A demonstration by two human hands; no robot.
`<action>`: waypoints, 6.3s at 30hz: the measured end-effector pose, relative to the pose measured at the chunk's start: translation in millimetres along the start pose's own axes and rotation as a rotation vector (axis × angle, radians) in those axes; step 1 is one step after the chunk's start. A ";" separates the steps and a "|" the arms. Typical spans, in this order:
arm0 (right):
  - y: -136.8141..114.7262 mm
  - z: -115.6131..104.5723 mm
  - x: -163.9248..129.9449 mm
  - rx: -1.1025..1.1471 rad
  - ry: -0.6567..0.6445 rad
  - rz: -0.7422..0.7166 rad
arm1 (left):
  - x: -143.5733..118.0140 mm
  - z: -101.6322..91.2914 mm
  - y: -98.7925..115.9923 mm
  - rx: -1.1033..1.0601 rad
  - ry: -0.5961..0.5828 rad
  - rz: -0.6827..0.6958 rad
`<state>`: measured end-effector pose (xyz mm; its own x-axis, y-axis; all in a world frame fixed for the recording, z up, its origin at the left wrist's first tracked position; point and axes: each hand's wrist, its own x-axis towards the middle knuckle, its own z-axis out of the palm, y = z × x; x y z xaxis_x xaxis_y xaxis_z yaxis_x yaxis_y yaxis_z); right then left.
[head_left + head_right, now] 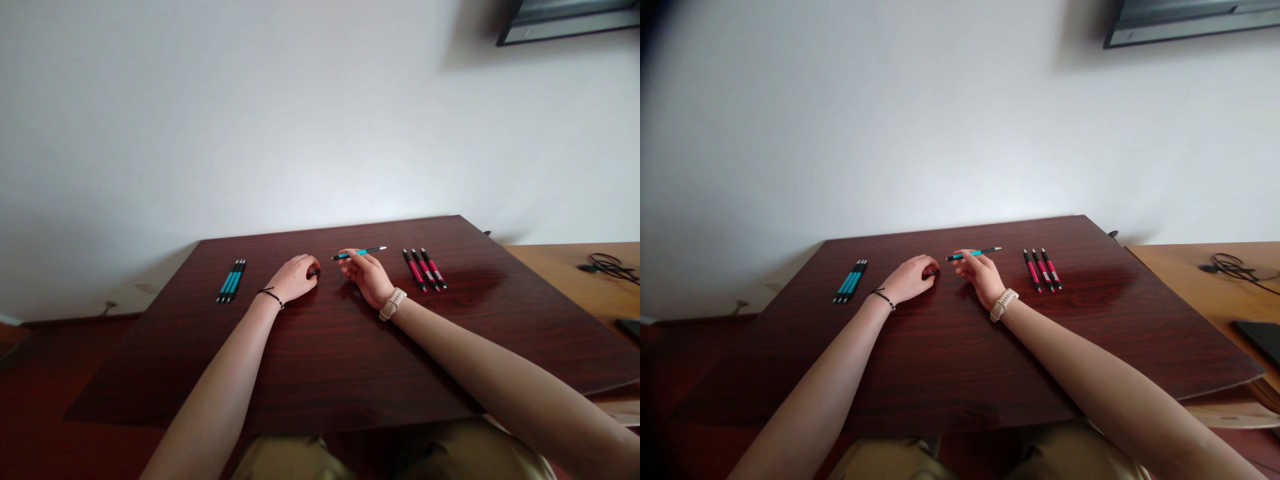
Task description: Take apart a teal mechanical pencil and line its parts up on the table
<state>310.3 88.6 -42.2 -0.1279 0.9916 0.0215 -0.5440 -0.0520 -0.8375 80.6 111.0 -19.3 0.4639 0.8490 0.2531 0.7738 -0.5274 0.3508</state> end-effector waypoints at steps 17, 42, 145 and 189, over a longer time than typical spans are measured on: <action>-4.5 4.3 -0.4 0.061 -0.020 -0.028 | -1.2 6.6 33.0 -0.097 0.422 0.247; -5.4 0.8 3.1 0.083 0.024 -0.096 | 0.5 11.8 24.9 -0.347 0.534 -0.034; 0.3 -1.9 -2.0 -0.135 -0.020 -0.053 | 6.0 16.5 20.2 -0.573 0.669 -0.250; -3.0 -4.3 5.1 0.146 0.155 -0.096 | 10.1 23.7 -5.6 -0.770 0.799 -0.404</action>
<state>314.8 94.3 -41.9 0.0531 0.9986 0.0037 -0.6630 0.0380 -0.7476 91.2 123.3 -40.0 -0.3680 0.8416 0.3954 0.2121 -0.3381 0.9169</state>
